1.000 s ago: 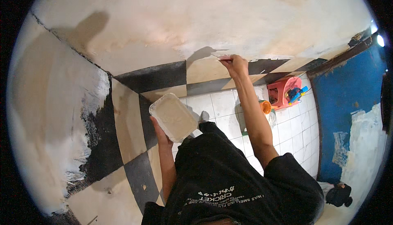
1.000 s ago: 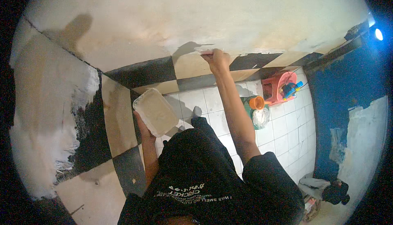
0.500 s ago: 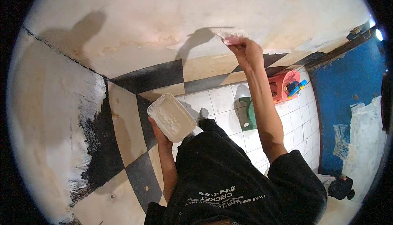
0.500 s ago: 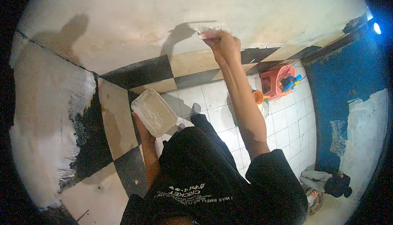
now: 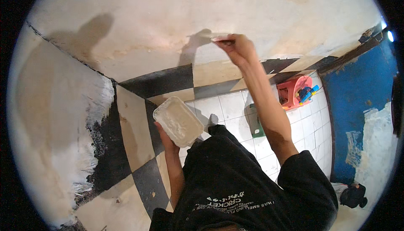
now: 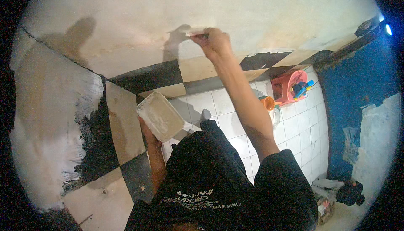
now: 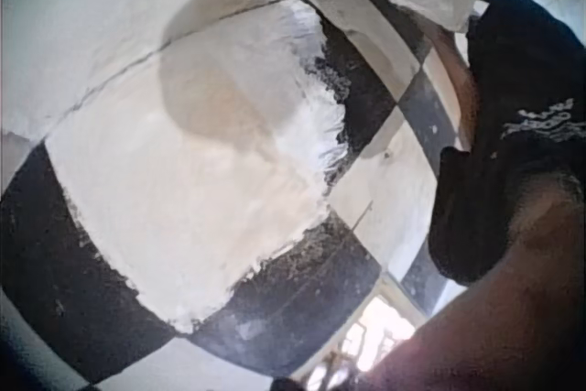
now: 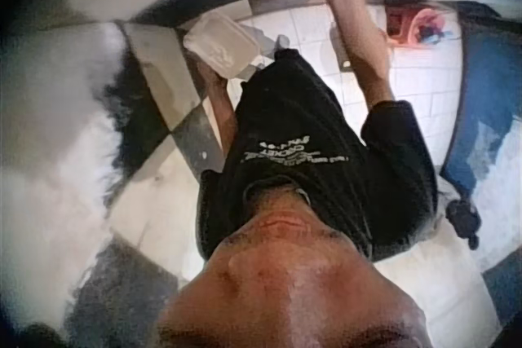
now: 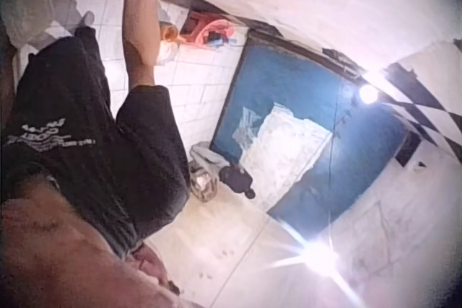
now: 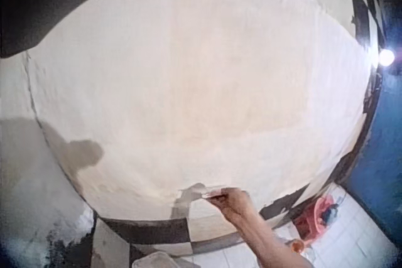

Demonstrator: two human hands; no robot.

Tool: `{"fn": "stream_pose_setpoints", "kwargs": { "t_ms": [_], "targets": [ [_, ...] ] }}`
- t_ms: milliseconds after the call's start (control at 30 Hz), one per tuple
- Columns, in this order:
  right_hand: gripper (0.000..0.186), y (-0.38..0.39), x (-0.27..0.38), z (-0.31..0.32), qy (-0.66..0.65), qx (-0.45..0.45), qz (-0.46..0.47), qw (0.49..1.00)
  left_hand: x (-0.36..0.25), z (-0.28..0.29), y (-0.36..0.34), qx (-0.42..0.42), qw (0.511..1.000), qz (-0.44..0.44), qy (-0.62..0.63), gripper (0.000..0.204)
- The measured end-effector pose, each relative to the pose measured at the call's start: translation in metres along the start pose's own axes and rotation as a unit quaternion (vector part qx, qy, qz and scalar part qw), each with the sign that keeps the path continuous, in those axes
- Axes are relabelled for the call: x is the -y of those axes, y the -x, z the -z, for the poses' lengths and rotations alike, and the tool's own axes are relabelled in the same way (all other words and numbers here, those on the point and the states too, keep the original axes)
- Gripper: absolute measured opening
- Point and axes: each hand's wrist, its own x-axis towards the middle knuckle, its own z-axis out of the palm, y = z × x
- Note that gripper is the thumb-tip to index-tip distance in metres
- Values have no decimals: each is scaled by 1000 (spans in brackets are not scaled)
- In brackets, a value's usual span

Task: The person transfers white powder into a plastic container, adds water from a scoop, and mixes it into a paste using a spatula before applying the mixture to the gaps between wall tiles.

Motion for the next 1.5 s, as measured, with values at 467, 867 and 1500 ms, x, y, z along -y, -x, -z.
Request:
{"fn": "stream_pose_setpoints", "kwargs": {
  "t_ms": [467,867,1500],
  "targets": [
    [26,-54,28,47,-24,-103,48,993,6,-7,-14,30,999,33,-3,81],
    [24,24,56,52,34,-27,56,997,1,-19,0,-10,999,46,-16,80],
    [25,56,75,25,77,-18,53,995,12,2,-8,36,999,30,-8,84]
  ]
}}
